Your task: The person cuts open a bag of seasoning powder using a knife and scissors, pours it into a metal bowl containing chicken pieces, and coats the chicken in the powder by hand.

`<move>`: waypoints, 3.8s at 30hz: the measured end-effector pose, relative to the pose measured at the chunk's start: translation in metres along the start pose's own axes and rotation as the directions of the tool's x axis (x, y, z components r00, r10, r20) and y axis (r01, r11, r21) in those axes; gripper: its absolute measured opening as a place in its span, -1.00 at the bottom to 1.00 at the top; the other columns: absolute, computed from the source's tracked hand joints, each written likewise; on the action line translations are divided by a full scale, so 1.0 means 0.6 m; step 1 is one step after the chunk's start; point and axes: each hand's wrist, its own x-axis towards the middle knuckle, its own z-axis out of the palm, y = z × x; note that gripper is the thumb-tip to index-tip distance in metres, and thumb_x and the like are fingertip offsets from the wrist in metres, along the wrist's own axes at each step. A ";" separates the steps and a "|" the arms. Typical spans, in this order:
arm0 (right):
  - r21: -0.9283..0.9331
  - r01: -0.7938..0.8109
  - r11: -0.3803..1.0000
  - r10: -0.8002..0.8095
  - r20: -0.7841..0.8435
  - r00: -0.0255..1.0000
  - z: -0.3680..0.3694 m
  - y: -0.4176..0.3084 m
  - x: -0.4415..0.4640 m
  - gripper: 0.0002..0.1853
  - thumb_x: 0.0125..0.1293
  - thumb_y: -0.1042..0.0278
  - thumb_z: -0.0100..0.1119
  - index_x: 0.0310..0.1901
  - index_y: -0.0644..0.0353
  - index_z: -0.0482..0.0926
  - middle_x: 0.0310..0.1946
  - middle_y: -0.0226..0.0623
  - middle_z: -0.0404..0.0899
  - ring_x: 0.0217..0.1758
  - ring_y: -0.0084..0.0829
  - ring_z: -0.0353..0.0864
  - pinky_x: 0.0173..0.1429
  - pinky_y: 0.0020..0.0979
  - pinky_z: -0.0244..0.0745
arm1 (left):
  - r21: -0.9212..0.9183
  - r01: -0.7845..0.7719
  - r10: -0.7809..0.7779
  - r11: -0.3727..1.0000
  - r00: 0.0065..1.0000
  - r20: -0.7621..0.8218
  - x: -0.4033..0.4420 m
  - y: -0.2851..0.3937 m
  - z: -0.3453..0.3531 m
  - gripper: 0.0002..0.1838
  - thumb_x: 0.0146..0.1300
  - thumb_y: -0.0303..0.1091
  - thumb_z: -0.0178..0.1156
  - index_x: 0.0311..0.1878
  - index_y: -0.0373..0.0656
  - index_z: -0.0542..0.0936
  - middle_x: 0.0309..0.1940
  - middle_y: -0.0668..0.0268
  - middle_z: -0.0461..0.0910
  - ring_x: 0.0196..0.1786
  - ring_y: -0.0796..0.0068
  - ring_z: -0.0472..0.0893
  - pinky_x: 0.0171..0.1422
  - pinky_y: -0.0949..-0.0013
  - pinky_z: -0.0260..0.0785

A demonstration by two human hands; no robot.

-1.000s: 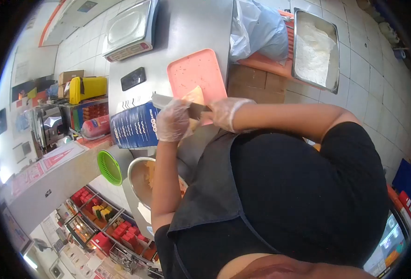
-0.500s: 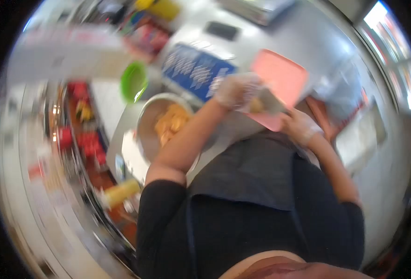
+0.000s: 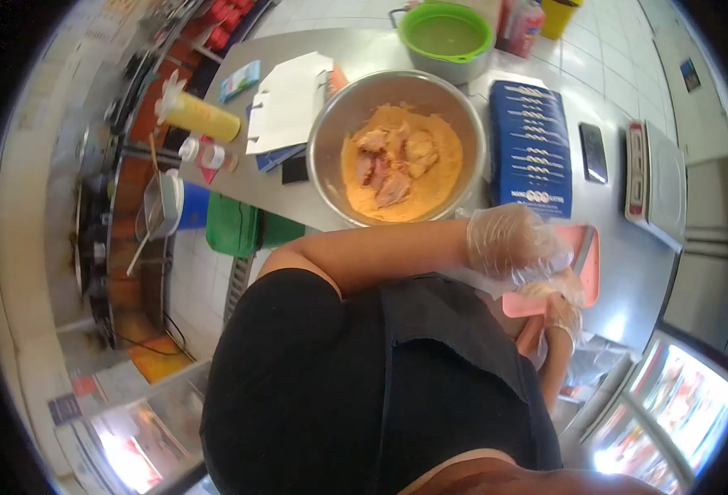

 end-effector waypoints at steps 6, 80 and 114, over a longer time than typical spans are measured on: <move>0.480 0.516 0.709 -0.330 -0.420 0.845 -0.155 -0.170 -0.054 -0.48 0.30 0.09 0.33 0.20 0.23 0.59 0.14 0.03 0.62 0.26 -0.06 0.58 0.34 -0.12 0.44 | 0.222 0.032 -0.015 0.974 0.997 -0.080 -0.058 0.046 -0.128 -0.72 0.08 -0.19 0.38 -0.15 -0.02 0.62 -0.44 0.31 0.61 -0.44 0.20 0.63 -0.41 0.17 0.47; -0.015 0.997 0.080 -0.800 0.595 0.074 0.536 -1.057 -0.636 -0.31 0.13 -0.37 0.38 0.15 -0.04 0.67 0.19 -0.04 0.60 0.29 0.00 0.54 0.43 -0.06 0.38 | 0.601 0.671 -0.701 -0.434 0.168 -0.693 -1.382 0.991 -0.238 -0.59 0.35 -0.31 0.20 0.26 0.14 0.64 -0.25 0.28 0.64 -0.24 0.29 0.64 -0.21 0.14 0.49; 0.048 0.916 0.397 -0.831 0.442 0.337 0.836 -2.195 -0.994 0.47 -0.27 -0.23 0.68 0.63 -0.14 -0.13 0.59 0.27 -0.12 0.67 0.26 -0.16 0.65 0.08 -0.01 | -0.378 0.724 -0.608 -0.576 -0.689 -0.394 -2.241 0.976 -0.842 -0.66 0.45 -0.19 0.14 -0.32 -0.23 0.70 -0.43 0.03 0.67 -0.40 0.02 0.65 -0.32 0.05 0.47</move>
